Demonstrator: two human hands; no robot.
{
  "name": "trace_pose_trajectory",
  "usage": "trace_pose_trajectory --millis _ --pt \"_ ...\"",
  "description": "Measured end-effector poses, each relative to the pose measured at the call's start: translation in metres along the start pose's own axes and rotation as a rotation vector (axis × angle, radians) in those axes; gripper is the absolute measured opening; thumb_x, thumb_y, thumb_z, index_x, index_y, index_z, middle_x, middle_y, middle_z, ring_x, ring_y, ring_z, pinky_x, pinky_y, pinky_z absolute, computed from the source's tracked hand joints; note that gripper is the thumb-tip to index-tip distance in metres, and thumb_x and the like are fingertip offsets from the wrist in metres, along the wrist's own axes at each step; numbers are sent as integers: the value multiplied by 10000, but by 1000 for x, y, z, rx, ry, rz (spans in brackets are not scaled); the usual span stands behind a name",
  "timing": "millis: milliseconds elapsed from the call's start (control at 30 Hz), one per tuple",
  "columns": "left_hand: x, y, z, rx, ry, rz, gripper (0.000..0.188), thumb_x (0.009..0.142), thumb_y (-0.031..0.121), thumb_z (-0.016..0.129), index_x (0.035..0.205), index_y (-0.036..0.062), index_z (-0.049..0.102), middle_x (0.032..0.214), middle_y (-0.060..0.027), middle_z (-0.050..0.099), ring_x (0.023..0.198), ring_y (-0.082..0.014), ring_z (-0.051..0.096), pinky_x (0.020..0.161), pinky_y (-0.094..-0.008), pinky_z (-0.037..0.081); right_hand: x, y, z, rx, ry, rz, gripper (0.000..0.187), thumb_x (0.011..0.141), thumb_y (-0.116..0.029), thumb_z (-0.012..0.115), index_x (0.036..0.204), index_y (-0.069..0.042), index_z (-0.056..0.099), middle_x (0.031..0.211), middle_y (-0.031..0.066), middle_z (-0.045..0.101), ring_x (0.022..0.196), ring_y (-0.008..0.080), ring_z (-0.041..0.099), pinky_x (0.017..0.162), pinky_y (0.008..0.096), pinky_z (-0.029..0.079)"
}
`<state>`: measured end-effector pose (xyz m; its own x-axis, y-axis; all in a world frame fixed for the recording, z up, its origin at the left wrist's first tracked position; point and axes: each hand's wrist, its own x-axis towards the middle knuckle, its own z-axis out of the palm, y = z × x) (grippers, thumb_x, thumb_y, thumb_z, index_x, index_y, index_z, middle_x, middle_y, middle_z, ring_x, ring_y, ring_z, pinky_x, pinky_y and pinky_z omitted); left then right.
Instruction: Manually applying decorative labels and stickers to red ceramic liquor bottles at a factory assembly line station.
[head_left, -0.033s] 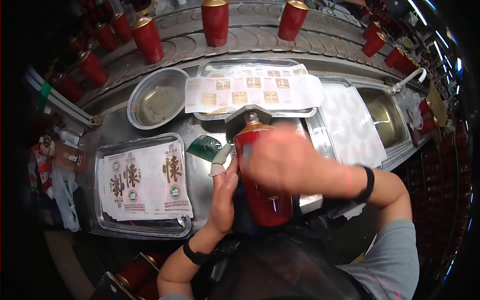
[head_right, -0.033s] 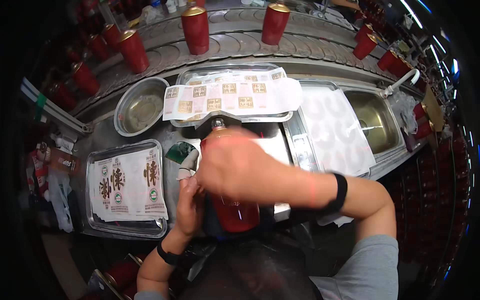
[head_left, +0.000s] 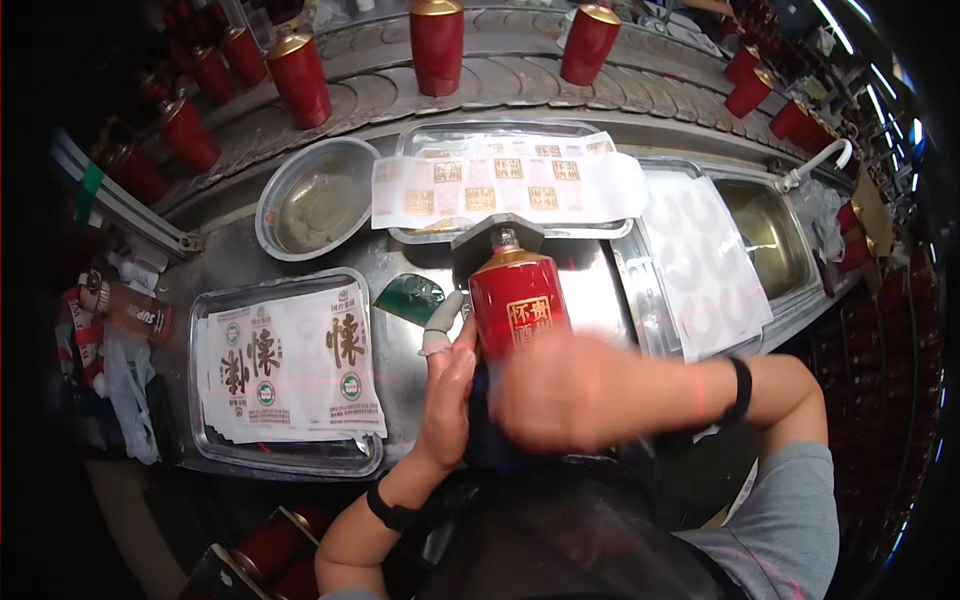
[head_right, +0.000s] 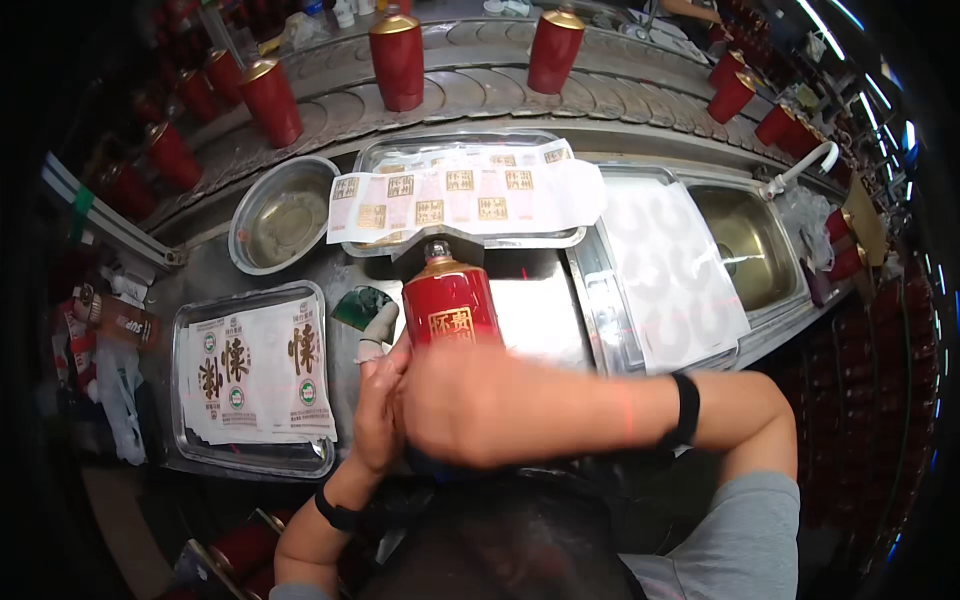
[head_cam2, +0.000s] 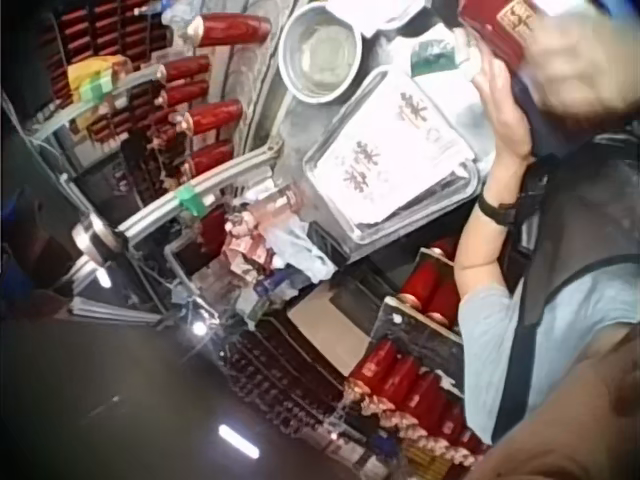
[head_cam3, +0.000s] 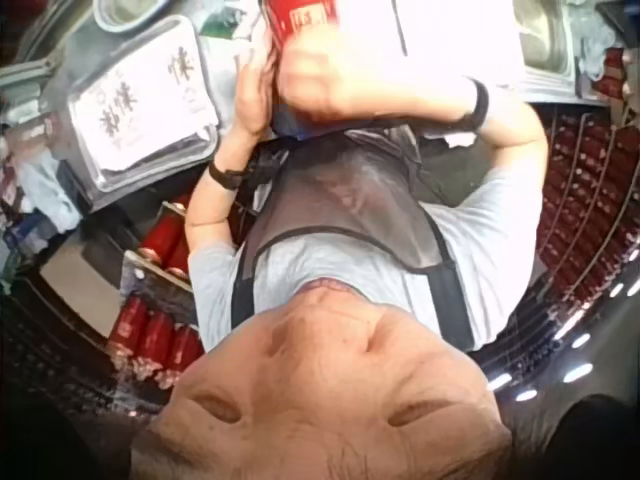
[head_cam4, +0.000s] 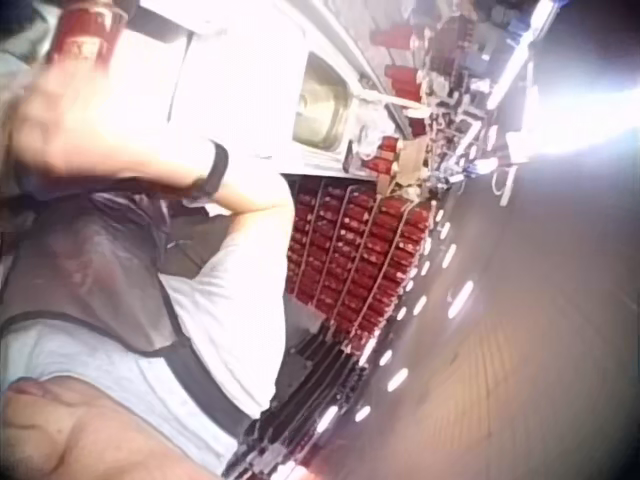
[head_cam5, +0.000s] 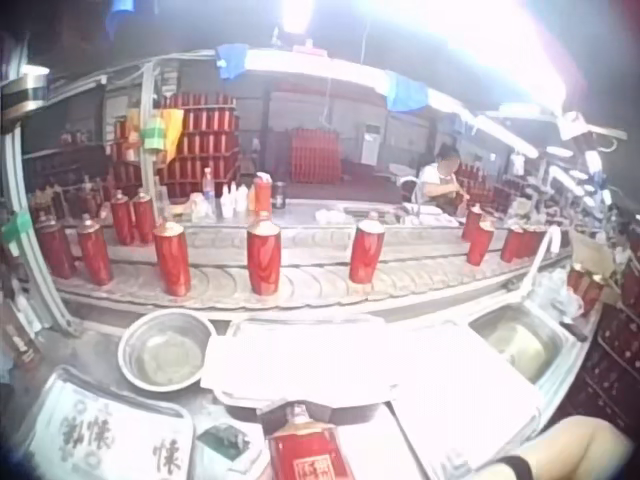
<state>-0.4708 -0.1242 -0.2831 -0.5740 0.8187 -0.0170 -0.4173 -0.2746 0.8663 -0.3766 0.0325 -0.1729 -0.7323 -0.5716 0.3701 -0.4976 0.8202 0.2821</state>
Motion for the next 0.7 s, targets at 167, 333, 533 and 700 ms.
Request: trace_pose_trajectory --millis 167,333,533,700 --pt "-2 13 14 -7 26 -8 571 1034 243 296 1504 -64 187 1566 -214 268 1429 -287 329 1181 -401 236 -19 -5 16 722 204 226 225 744 -64 680 966 -47 649 793 68 588 705 196 602 626 314 506" --pt "9 18 9 578 -124 307 633 977 234 443 1495 -63 234 1577 -251 226 1462 -328 249 1193 -409 157 -55 -20 21 558 480 304 180 761 -33 731 925 -31 656 791 106 644 697 260 649 602 324 509" --pt "39 49 9 1247 -225 499 660 978 490 453 1452 32 439 1601 -260 158 1452 -365 272 1156 -425 235 -58 31 38 547 673 718 104 827 -70 691 861 -1 619 790 125 591 734 310 626 639 386 497" --pt "31 71 25 1558 -269 677 482 978 496 491 1335 197 613 1506 -215 385 1397 -411 326 1151 -563 189 -67 -46 14 530 661 229 69 855 -15 637 835 10 576 793 144 547 748 328 587 647 408 468"
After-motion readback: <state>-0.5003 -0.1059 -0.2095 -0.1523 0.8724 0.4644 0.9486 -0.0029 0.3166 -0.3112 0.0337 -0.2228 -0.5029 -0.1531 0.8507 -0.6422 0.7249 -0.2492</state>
